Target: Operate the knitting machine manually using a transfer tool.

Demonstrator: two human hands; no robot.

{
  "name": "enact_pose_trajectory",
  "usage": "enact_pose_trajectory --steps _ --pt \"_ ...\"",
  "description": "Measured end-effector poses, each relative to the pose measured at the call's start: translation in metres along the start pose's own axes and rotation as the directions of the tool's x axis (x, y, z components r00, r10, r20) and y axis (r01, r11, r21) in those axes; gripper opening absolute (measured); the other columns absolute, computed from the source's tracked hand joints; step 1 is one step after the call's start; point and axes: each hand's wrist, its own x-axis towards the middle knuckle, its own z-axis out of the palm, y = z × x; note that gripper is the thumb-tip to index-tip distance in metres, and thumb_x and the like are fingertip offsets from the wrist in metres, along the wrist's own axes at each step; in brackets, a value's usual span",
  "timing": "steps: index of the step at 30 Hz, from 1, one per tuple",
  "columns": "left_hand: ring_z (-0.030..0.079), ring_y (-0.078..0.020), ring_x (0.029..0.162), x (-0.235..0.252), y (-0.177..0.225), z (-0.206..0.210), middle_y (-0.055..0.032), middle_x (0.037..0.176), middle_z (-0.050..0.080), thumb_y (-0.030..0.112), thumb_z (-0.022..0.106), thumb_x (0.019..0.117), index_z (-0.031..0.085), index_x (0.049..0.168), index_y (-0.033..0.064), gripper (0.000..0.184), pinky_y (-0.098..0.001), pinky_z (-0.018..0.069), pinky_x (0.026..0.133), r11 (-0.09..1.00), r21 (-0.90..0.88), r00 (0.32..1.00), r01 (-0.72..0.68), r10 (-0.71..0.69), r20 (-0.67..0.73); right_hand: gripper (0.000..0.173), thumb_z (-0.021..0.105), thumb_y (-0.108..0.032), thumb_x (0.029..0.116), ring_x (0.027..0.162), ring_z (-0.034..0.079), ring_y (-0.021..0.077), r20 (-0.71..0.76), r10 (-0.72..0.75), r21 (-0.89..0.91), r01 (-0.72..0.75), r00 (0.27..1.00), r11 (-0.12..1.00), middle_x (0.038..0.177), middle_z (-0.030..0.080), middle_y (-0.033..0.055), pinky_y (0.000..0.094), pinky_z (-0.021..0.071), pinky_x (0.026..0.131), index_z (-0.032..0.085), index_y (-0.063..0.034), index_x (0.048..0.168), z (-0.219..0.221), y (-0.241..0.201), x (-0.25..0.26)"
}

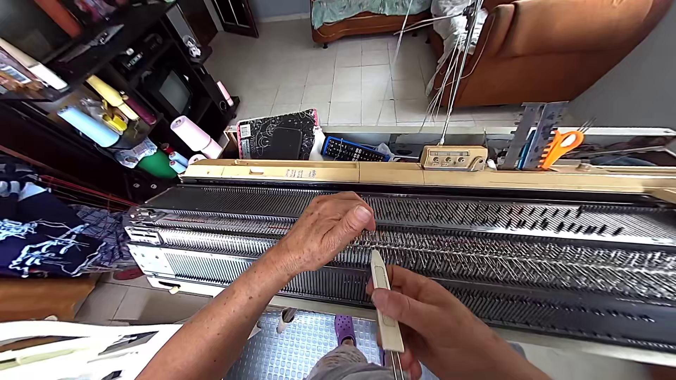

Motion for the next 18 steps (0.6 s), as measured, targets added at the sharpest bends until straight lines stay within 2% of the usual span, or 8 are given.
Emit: enact_pose_trajectory --steps 4,5,7,9,11,13,15,18 --pt "0.06 -0.0029 0.082 0.0 -0.001 -0.002 -0.0024 0.089 0.068 0.061 0.011 0.1055 0.07 0.087 0.0042 0.084 -0.0206 0.0482 0.075 1.0 -0.018 0.999 0.001 0.0 0.046 0.011 0.057 -0.012 0.1027 0.06 0.065 0.0014 0.049 -0.039 -0.34 0.053 0.998 0.939 0.077 0.065 -0.0087 0.0201 0.0564 0.054 0.047 -0.0104 0.108 0.017 -0.002 -0.024" --pt "0.06 -0.0031 0.081 0.001 0.0 -0.002 -0.0021 0.088 0.067 0.061 0.01 0.1052 0.069 0.086 0.0045 0.084 -0.0207 0.0481 0.074 1.0 -0.023 0.999 -0.002 0.003 0.053 0.014 0.059 -0.014 0.102 0.059 0.065 0.0048 0.034 -0.083 -0.51 0.089 0.996 0.856 0.076 0.066 -0.0044 0.0225 0.0574 0.054 0.05 -0.0058 0.109 0.014 0.004 -0.022" --pt "0.061 -0.0036 0.082 0.001 -0.001 -0.002 -0.0022 0.088 0.067 0.064 0.01 0.104 0.068 0.084 0.0046 0.086 -0.0212 0.0487 0.074 0.999 -0.043 0.998 -0.014 0.016 0.059 0.025 0.061 -0.017 0.1008 0.059 0.069 0.0182 -0.028 -0.159 -0.836 0.064 0.987 0.545 0.073 0.067 0.0087 0.0335 0.059 0.057 0.056 0.0044 0.112 0.003 0.021 -0.012" --pt "0.061 -0.0042 0.082 0.002 -0.003 -0.002 -0.0034 0.087 0.067 0.067 0.01 0.1028 0.068 0.083 0.0036 0.088 -0.0208 0.0488 0.074 0.996 -0.075 0.997 -0.05 0.054 0.055 0.03 0.057 -0.017 0.1023 0.068 0.071 0.0325 -0.111 -0.123 -0.953 -0.07 0.986 0.294 0.076 0.067 0.0186 0.0449 0.0581 0.065 0.056 0.0091 0.118 0.001 0.03 -0.004" --pt "0.061 -0.0042 0.084 0.002 -0.004 -0.003 -0.0041 0.088 0.068 0.067 0.011 0.1025 0.067 0.083 0.003 0.088 -0.0199 0.0487 0.074 0.994 -0.092 0.996 -0.067 0.072 0.053 0.028 0.058 -0.015 0.1002 0.065 0.07 0.0366 -0.11 -0.246 -0.992 -0.09 0.963 0.09 0.072 0.066 0.0201 0.0462 0.056 0.06 0.058 0.0092 0.114 0.002 0.039 -0.001" --pt "0.061 -0.0043 0.085 0.002 -0.003 -0.003 -0.004 0.087 0.068 0.068 0.01 0.1022 0.067 0.082 0.0031 0.088 -0.02 0.0486 0.075 0.994 -0.089 0.996 -0.06 0.065 0.053 0.023 0.064 -0.014 0.092 0.05 0.066 0.0313 0.005 -0.518 -0.998 -0.03 0.855 -0.059 0.06 0.062 0.0151 0.0407 0.0528 0.046 0.063 0.0066 0.102 -0.004 0.056 0.005" --pt "0.061 -0.0038 0.084 0.001 -0.003 -0.003 -0.0029 0.087 0.067 0.068 0.01 0.1022 0.067 0.082 0.0039 0.088 -0.0196 0.0481 0.075 0.995 -0.091 0.997 -0.047 0.052 0.054 0.022 0.065 -0.015 0.0902 0.046 0.062 0.0241 0.027 -0.583 -0.998 0.055 0.812 0.031 0.058 0.06 0.0105 0.0355 0.051 0.043 0.063 0.0053 0.099 -0.009 0.061 0.01" --pt "0.06 -0.0032 0.082 0.001 -0.002 -0.002 -0.0026 0.086 0.067 0.064 0.011 0.104 0.067 0.082 0.0036 0.085 -0.019 0.0484 0.073 0.995 -0.095 0.999 -0.034 0.037 0.036 0.017 0.06 -0.016 0.1011 0.055 0.066 0.0061 -0.057 -0.212 -0.704 0.112 0.976 0.701 0.07 0.065 -0.0025 0.0221 0.0576 0.053 0.054 -0.0031 0.109 -0.007 0.037 0.007"
